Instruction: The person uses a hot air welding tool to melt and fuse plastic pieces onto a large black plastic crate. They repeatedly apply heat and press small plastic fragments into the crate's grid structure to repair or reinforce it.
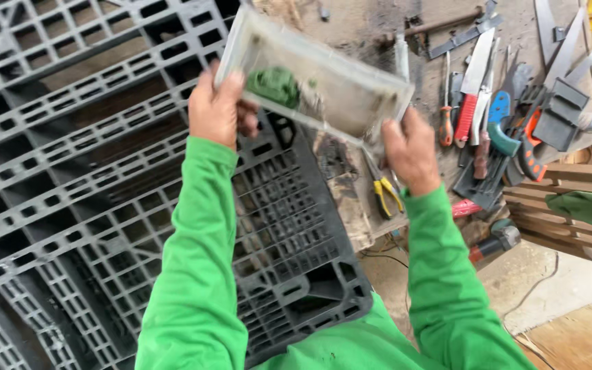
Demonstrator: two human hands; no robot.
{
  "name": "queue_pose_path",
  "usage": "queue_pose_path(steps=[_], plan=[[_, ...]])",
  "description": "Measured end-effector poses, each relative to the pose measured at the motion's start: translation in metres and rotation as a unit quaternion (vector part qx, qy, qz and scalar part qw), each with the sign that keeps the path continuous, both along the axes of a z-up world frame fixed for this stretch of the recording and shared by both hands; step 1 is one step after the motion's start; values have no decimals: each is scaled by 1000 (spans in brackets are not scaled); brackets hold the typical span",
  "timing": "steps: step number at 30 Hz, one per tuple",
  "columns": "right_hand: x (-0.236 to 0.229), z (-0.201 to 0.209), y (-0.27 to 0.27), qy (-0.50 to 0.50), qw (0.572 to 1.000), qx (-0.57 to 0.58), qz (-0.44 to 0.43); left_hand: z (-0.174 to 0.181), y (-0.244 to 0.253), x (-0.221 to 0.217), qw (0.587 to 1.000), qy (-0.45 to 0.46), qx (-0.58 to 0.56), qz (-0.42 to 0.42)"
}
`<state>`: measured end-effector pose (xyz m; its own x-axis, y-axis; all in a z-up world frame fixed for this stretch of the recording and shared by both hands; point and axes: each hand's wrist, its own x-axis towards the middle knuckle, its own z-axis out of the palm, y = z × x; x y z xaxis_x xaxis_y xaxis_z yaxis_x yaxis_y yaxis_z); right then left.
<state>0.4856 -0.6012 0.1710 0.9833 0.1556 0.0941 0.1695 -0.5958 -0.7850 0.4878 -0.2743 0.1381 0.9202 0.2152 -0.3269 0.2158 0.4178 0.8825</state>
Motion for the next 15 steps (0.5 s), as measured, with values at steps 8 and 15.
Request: queue_pose_path(steps=[8, 15], plan=[[175, -50, -81, 126, 989, 23, -79, -40, -168, 12, 905, -97, 414, -14], [246, -97, -105, 275, 949, 71, -139, -41, -198, -1, 870, -59, 477, -106]])
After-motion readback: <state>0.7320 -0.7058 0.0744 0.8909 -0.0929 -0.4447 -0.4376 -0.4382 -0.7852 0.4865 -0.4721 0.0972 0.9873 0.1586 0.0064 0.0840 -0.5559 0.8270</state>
